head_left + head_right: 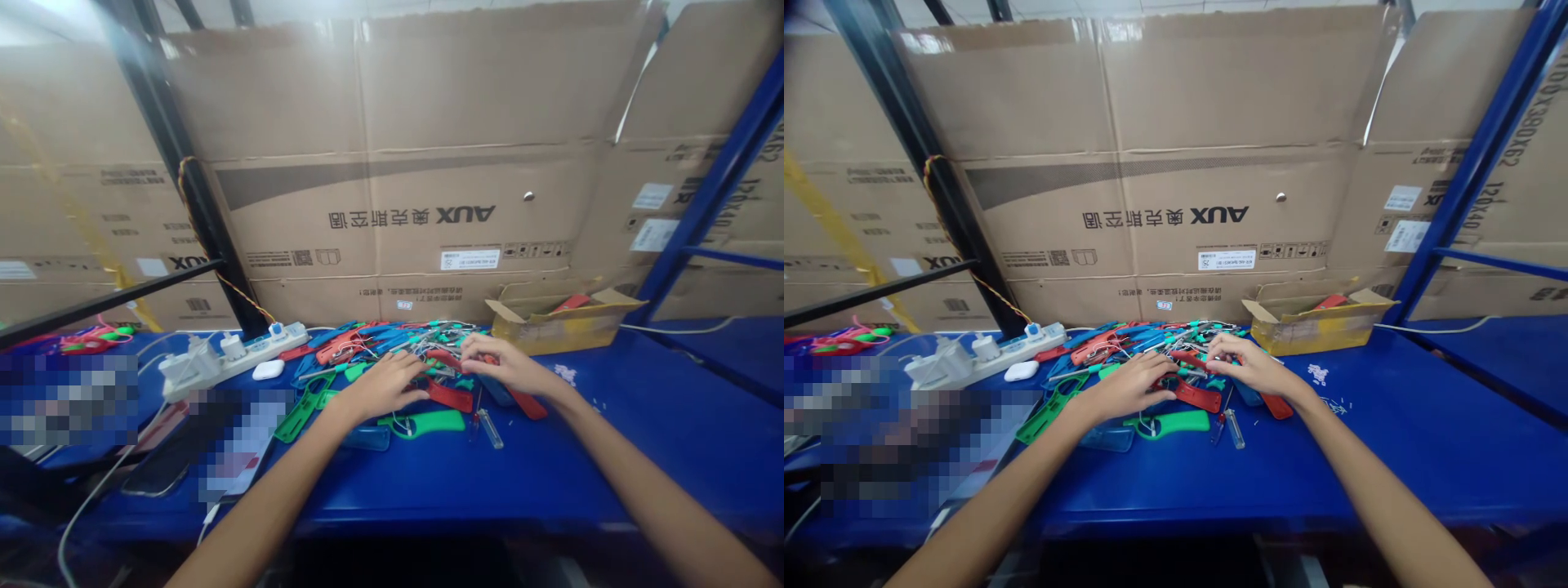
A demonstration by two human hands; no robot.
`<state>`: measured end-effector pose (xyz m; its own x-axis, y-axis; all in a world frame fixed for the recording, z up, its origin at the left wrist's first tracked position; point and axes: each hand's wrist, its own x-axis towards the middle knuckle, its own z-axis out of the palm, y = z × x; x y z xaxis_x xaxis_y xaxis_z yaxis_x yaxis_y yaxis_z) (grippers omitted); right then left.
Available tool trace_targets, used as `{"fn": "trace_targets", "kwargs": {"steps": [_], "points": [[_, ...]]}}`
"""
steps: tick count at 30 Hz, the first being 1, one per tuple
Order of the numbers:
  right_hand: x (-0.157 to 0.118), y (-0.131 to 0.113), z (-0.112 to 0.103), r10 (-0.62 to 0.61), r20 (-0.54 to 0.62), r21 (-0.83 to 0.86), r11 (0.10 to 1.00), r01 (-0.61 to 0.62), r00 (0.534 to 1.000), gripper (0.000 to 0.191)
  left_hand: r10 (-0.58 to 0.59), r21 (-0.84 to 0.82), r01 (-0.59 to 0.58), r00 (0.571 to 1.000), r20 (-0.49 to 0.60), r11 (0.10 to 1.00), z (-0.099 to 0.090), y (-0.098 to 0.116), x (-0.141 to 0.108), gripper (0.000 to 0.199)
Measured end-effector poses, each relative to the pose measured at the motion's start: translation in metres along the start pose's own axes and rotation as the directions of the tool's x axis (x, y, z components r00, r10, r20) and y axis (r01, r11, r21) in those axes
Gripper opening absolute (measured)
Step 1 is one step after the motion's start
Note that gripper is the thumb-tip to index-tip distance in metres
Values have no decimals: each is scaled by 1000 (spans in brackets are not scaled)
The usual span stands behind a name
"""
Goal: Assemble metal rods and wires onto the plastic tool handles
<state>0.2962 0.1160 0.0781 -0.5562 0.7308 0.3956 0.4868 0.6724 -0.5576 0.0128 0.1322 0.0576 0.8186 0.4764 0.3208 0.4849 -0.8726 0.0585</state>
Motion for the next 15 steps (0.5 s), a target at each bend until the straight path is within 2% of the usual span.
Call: {"fn": "trace_targets", "kwargs": {"steps": [3, 7, 11, 15], "points": [[-3, -4, -4, 73, -58, -34, 997, -75, 996, 44, 16, -17, -17, 1000, -26, 1000, -2, 3, 1, 39], [-6, 2, -10, 177, -121, -166, 966, -196, 977, 39, 52, -47, -53, 998, -28, 997, -6, 6, 3, 37], [-9, 16, -17, 262, -133, -336, 895, -292, 956, 29, 126, -82, -124, 992, 20, 989, -6, 11, 4, 41], [-8, 22, -16, 333, -98, -445, 828, -340, 938, 25, 141, -74, -134, 984, 110, 988, 1, 19, 5, 42]]}}
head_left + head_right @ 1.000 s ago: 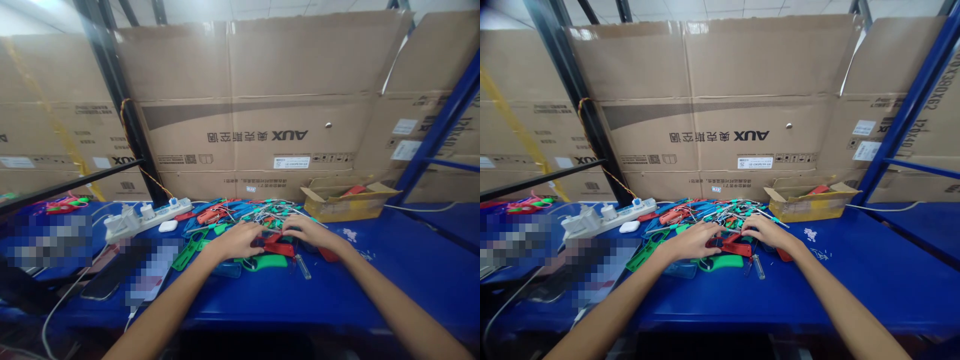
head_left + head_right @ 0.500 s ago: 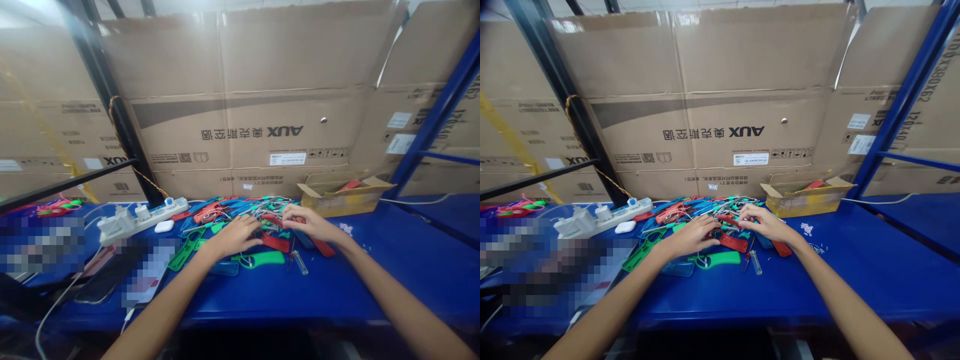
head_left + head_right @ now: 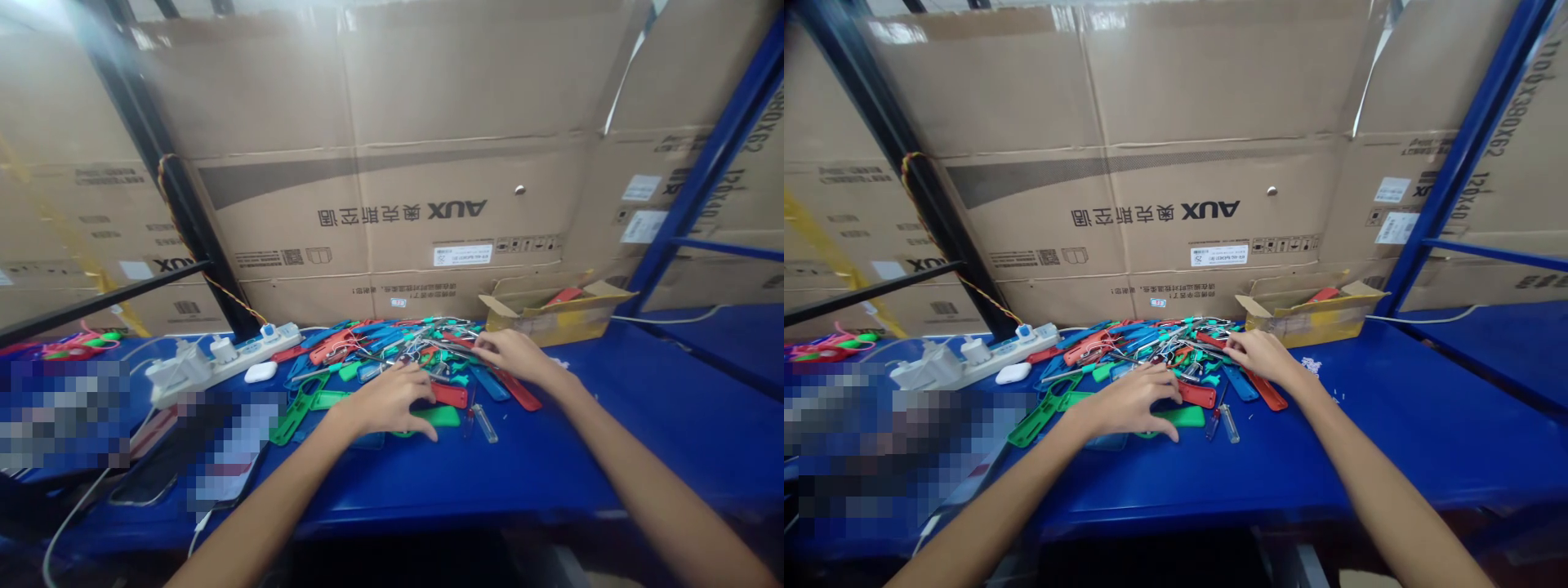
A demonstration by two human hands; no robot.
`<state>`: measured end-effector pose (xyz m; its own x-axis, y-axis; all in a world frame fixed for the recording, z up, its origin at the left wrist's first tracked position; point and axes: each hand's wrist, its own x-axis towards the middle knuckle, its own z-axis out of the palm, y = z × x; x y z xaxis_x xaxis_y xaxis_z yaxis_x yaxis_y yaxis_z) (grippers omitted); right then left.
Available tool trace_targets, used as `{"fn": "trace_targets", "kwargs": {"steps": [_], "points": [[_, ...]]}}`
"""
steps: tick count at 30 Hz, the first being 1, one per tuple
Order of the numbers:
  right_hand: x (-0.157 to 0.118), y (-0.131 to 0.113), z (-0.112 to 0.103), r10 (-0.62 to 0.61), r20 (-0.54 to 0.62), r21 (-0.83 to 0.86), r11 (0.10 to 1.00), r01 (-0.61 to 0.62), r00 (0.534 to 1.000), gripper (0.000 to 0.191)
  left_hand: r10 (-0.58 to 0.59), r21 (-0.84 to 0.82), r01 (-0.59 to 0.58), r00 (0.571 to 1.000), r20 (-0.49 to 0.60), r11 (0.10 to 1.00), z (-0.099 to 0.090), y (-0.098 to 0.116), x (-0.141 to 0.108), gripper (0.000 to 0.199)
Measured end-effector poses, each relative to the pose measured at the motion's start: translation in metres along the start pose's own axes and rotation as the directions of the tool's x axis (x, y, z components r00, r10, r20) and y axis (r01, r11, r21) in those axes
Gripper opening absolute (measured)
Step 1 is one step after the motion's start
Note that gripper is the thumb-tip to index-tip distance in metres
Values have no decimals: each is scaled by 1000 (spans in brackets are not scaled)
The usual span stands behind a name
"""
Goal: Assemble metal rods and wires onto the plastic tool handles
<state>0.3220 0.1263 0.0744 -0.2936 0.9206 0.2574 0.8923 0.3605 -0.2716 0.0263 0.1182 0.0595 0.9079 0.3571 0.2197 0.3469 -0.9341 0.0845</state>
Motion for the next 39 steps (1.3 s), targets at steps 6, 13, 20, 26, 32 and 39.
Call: {"fn": "trace_targets", "kwargs": {"steps": [6, 13, 20, 26, 32, 39], "points": [[0, -5, 0, 29, 86, -76, 997, -22, 996, 25, -33, 27, 32, 998, 49, 999, 4, 4, 1, 18], [-7, 31, -16, 195, 184, -105, 978, -178, 963, 43, -70, 55, 70, 998, 8, 996, -3, 5, 2, 17], [-14, 37, -15, 198, 388, -10, 978, -210, 900, 65, -79, 53, 81, 997, -22, 995, 2, 1, 1, 16], [-11, 40, -10, 123, 385, 54, 986, -155, 915, 61, -36, 34, 35, 999, 6, 999, 6, -3, 0, 32], [-10, 44, -10, 100, 299, 39, 992, -117, 949, 60, -45, 31, 45, 999, -3, 998, 9, -3, -1, 30], [-7, 46, -12, 120, 160, -9, 993, -121, 980, 46, -45, 34, 45, 999, -14, 998, 10, -5, -1, 26]]}}
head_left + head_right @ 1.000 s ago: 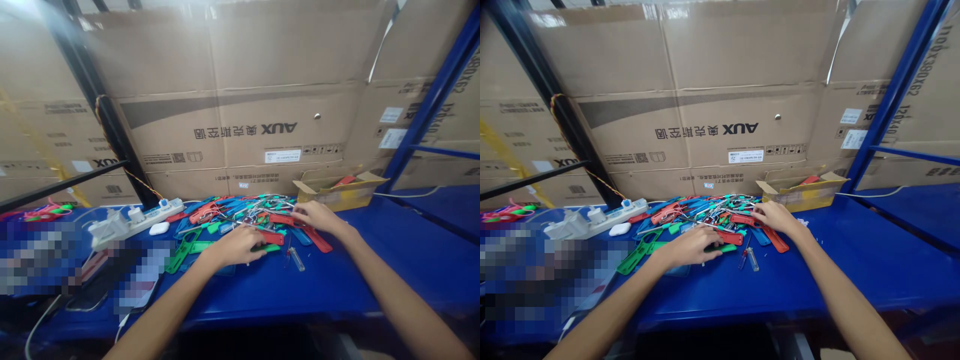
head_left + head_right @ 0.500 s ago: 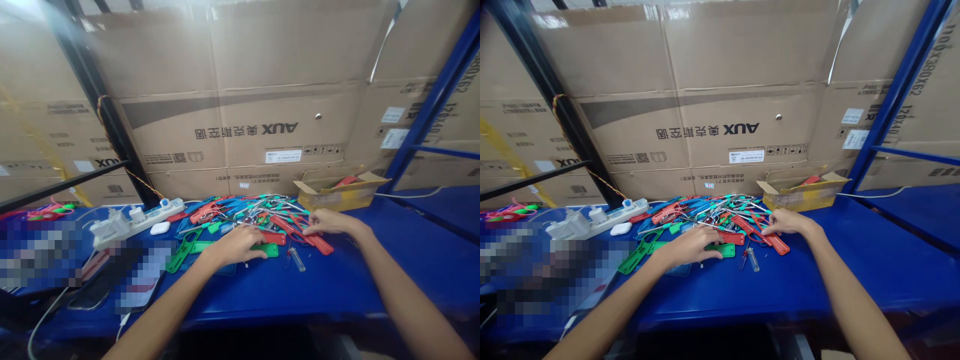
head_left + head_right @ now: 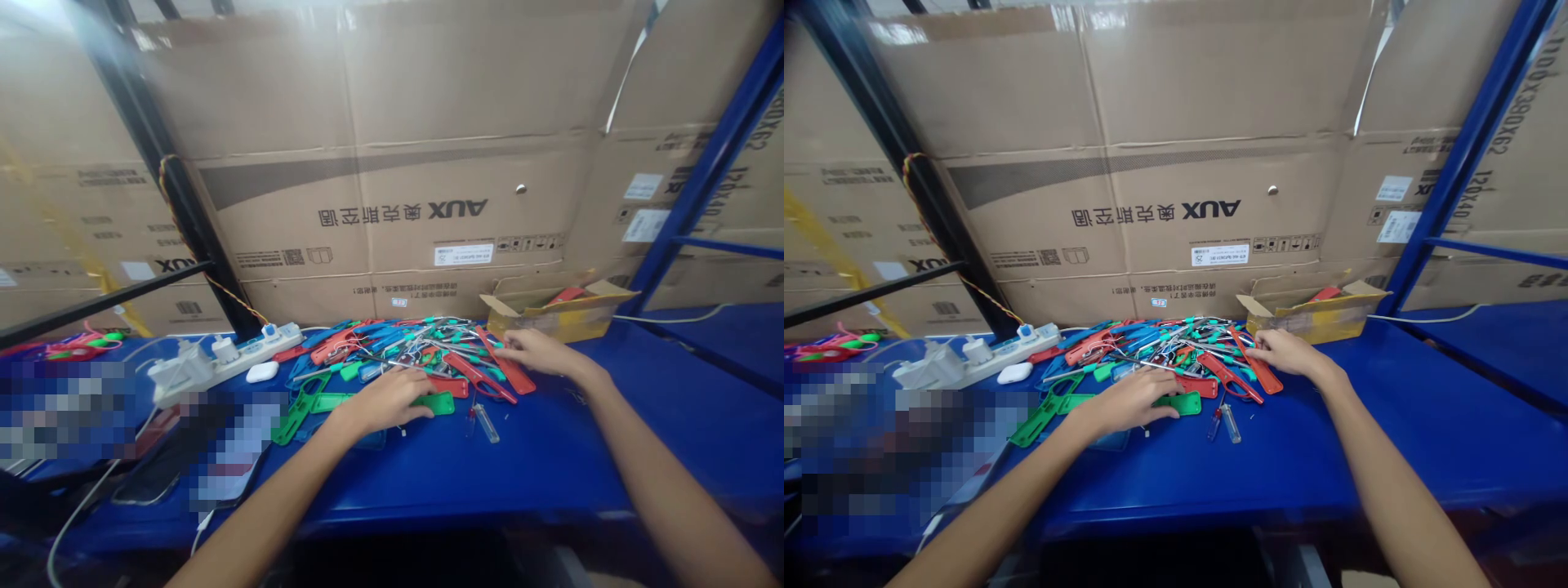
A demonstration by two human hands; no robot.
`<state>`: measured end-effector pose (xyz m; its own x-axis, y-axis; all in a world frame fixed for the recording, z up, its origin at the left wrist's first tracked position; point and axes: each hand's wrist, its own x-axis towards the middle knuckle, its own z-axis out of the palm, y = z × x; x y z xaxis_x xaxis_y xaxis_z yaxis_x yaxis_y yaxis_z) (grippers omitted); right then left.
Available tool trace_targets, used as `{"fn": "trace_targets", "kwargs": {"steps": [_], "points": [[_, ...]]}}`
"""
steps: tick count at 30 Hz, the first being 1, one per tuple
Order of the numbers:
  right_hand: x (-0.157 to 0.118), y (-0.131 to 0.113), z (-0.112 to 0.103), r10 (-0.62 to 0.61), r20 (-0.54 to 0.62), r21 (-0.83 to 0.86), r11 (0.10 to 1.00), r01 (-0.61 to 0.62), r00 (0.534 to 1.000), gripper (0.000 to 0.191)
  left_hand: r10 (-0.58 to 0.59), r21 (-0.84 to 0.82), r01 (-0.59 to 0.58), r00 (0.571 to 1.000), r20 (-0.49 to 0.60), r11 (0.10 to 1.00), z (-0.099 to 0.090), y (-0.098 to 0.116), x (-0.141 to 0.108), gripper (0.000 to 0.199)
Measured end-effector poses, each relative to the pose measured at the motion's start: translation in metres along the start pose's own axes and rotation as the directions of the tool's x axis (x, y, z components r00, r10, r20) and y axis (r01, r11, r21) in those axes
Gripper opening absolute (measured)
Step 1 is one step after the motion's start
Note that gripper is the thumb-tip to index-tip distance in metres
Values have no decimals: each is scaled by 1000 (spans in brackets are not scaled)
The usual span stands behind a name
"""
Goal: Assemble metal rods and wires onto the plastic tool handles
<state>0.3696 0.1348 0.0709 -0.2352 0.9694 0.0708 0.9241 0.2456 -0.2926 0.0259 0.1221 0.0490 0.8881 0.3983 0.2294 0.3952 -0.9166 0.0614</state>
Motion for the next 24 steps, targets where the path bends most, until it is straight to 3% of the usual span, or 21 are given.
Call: {"fn": "trace_targets", "kwargs": {"steps": [9, 14, 19, 24], "points": [[1, 4, 5, 34, 41, 26, 999, -36, 999, 31, 26, 39, -25, 999, -20, 999, -4, 2, 1, 30], [1, 2, 5, 42, 70, 54, 997, -46, 997, 39, -165, 172, 185, 979, -123, 968, -3, -5, 3, 33], [0, -1, 4, 15, 92, 65, 998, -21, 996, 40, -433, 279, 480, 875, -217, 832, -11, -25, -1, 28], [0, -3, 4, -1, 106, 75, 997, -7, 994, 40, -674, 327, 722, 689, -267, 610, -28, -55, -22, 26]]}}
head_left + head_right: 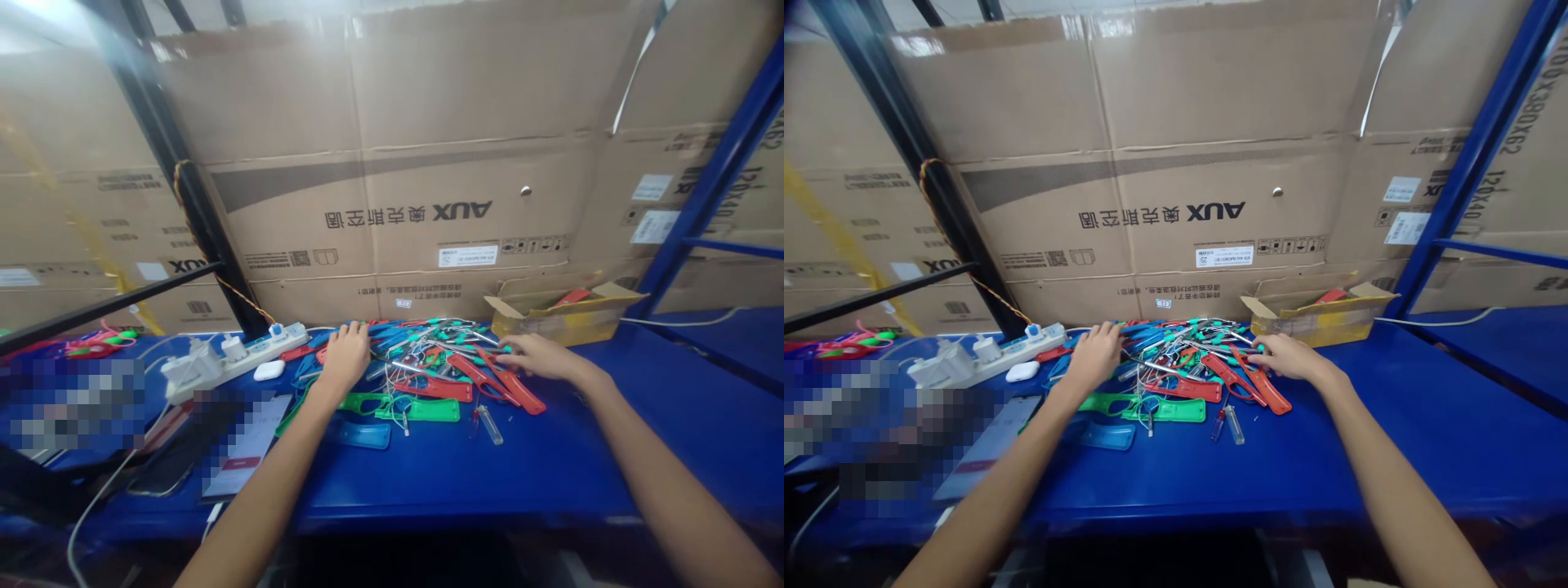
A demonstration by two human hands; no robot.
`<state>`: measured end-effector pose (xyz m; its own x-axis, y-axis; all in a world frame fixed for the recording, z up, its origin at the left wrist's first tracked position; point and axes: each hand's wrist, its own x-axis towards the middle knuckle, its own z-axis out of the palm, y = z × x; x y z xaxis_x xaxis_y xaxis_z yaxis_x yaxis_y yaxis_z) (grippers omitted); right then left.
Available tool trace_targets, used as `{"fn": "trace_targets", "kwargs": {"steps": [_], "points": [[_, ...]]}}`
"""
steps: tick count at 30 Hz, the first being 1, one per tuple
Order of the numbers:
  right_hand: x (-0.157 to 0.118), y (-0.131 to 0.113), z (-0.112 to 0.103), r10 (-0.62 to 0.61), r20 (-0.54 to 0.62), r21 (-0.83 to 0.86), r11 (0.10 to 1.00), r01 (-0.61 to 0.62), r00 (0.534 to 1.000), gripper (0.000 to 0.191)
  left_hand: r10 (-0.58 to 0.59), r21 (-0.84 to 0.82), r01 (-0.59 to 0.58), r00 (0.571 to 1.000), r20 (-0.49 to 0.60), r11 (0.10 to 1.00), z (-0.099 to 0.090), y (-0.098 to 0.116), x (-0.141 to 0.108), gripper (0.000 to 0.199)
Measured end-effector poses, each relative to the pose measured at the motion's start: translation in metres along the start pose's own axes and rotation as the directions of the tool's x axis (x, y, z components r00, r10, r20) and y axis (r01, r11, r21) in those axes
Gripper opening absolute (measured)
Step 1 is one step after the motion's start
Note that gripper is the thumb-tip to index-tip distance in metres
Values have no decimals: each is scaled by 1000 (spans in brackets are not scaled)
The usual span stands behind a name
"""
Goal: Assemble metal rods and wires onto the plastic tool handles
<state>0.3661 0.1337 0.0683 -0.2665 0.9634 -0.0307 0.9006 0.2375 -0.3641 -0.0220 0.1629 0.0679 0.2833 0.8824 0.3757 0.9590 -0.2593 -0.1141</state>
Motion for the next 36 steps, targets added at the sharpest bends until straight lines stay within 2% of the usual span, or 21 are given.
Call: {"fn": "trace_targets", "kwargs": {"steps": [3, 7, 10, 14, 19, 22, 28, 32, 36], "points": [[1, 0, 1, -4, 7, 9, 1000, 4, 1000, 43, -116, 54, 112, 990, 81, 992, 2, -26, 3, 25], [1, 0, 1, -9, 8, 13, 1000, 8, 1000, 45, -162, 70, 152, 972, 172, 986, 7, -45, 4, 28], [1, -1, 2, -11, 12, 8, 1000, 11, 1000, 44, -187, 65, 177, 963, 193, 982, 8, -46, 3, 30], [1, -2, 1, -17, 14, 7, 1000, 16, 1000, 44, -219, 34, 216, 961, 166, 976, 1, -46, 5, 31], [0, -2, 1, -16, 9, 14, 1000, 16, 1000, 46, -170, -50, 180, 974, 150, 982, -6, -50, 11, 30], [0, -1, 1, -22, 9, 20, 1000, 22, 1000, 47, -140, -86, 157, 973, 182, 984, -2, -49, 11, 31], [2, 2, 1, -49, 16, 6, 999, 49, 999, 42, -162, -76, 184, 958, 236, 980, 8, -43, 8, 29], [2, 2, 1, -52, 3, -4, 999, 52, 999, 39, -186, -91, 206, 964, 193, 974, 8, -40, 8, 27], [1, 1, 0, -49, -20, -11, 999, 49, 999, 35, -208, -178, 209, 978, 22, 962, 3, -39, 10, 23]]}}
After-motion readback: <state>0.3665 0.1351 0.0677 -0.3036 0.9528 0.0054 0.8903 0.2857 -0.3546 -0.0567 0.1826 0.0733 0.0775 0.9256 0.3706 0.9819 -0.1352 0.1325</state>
